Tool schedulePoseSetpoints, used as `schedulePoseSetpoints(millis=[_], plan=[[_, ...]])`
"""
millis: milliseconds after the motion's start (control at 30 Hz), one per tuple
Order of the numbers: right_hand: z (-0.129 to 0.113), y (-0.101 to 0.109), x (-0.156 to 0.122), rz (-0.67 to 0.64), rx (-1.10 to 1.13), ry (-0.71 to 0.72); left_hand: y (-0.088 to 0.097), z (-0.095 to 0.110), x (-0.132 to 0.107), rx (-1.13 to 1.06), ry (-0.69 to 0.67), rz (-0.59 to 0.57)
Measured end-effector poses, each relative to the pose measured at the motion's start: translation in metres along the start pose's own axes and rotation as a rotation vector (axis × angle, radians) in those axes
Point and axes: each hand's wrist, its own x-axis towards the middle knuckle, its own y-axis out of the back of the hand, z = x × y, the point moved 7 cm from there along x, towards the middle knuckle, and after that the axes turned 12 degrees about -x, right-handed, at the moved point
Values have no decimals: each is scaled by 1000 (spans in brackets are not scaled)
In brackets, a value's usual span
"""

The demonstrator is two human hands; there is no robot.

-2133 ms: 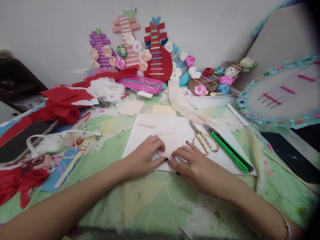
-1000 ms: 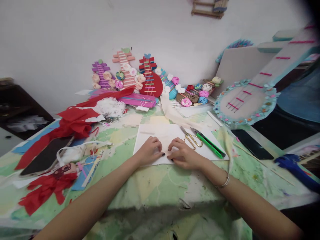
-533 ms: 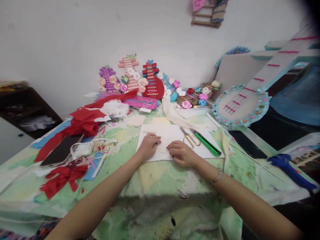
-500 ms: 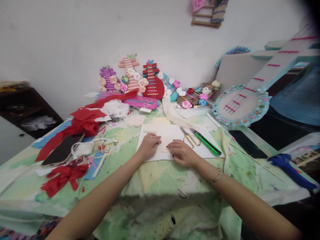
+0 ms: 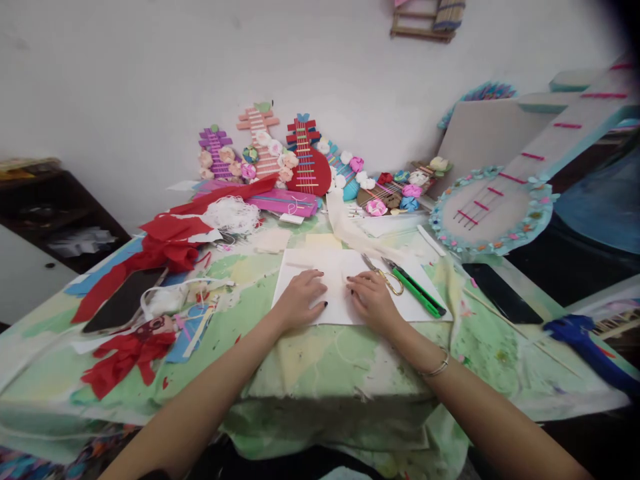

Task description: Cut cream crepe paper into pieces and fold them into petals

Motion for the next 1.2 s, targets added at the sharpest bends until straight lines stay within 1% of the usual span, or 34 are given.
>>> schedulePoseSetpoints(millis=[100, 200, 300, 433, 567, 667, 767, 833, 933, 967, 1000, 1100, 1200], plan=[[-5, -1, 0, -60, 18, 31, -2, 7, 0, 9, 2, -50], [-3, -5, 0, -99, 19, 14, -2, 12, -1, 4, 3, -83], [-1, -10, -1, -120, 44, 21, -3, 13, -3, -17, -28, -111], [-8, -8, -3, -143, 124, 106, -6, 10, -3, -53, -46, -80], [-20, -2, -1, -183, 237, 177, -10, 7, -2, -111, 7, -32], [-22, -3, 1, -217, 280, 137, -10, 6, -2, -160, 72, 4], [-17, -7, 2, -199, 323, 58, -8, 9, 0, -191, 111, -5], [-13, -8, 1, -184, 339, 21, -7, 13, 1, -221, 113, -62], [-7, -8, 0, -159, 347, -42, -7, 20, 1, -288, 79, -181], [-5, -7, 0, -150, 351, -61, -7, 21, 1, -303, 70, -197], [-3, -6, 0, -143, 356, -73, -5, 21, 0, -306, 69, -192], [-3, -3, 1, -140, 382, -70, -2, 14, -2, -270, 84, -118], [-8, -1, 2, -152, 421, 10, -2, 10, -5, -262, 63, -79]])
